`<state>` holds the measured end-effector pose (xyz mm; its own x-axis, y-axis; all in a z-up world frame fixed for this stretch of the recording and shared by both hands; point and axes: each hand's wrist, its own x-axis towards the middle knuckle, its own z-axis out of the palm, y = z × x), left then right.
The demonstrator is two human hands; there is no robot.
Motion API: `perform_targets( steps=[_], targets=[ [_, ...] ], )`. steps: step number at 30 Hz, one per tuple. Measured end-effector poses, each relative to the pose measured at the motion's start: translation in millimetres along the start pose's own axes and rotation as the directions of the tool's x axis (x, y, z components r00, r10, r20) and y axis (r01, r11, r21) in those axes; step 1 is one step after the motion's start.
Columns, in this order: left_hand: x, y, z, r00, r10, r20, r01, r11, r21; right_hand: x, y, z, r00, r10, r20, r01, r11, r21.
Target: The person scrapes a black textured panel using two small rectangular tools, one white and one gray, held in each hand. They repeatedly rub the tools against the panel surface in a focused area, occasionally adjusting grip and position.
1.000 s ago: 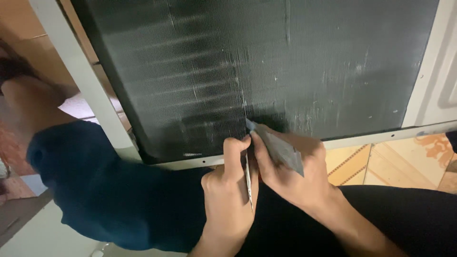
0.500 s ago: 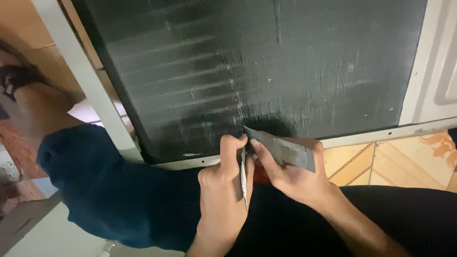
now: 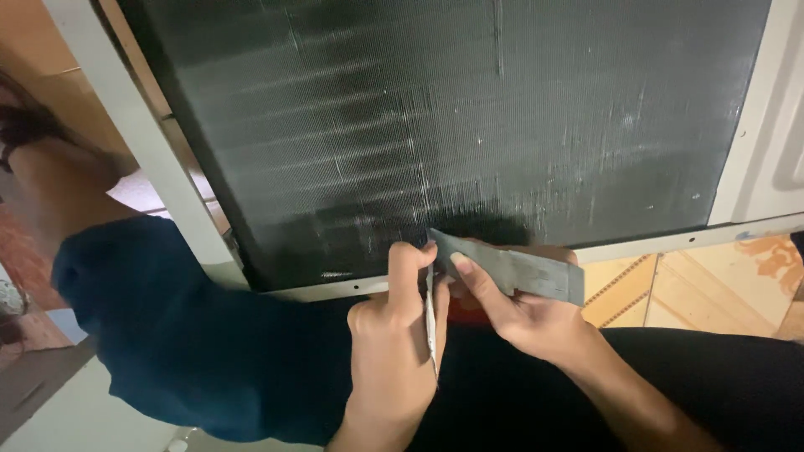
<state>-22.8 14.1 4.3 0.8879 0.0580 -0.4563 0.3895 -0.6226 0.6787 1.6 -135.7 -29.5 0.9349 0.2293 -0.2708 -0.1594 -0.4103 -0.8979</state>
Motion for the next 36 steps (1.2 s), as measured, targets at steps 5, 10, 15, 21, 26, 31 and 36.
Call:
perform_targets(
  steps=[5,10,15,21,26,31,36],
  targets=[
    [0,0,2,0.999,0.027,-0.032,-0.026,0.999,0.039,-12,10,2,0.996,0.043,-0.077,-0.047,0.998,-0.042],
    [-2,-2,4,1.0,0.004,-0.007,-0.003,0.999,0.049,-16,30,-1,0.962,0.062,-0.268,-0.073,0.997,-0.033],
    [-1,-1,7,0.997,0.037,-0.074,-0.029,0.994,0.102,-8,28,2,0.932,0.153,-0.329,-0.101,0.98,0.169],
    [-2,-4,7,0.993,0.061,-0.097,-0.049,0.992,0.118,-13,35,7,0.912,0.19,-0.363,-0.127,0.974,0.19],
    [-6,-1,-5,0.985,0.076,-0.157,-0.064,0.994,0.085,-13,42,9,0.887,0.229,-0.401,-0.09,0.938,0.335],
    [-7,0,-19,0.986,0.007,-0.165,-0.009,1.0,-0.011,-10,36,8,0.875,0.256,-0.411,-0.114,0.933,0.341],
    [-12,1,-27,0.974,0.062,-0.216,-0.057,0.998,0.03,-8,32,8,0.885,0.237,-0.401,-0.096,0.935,0.342]
  ],
)
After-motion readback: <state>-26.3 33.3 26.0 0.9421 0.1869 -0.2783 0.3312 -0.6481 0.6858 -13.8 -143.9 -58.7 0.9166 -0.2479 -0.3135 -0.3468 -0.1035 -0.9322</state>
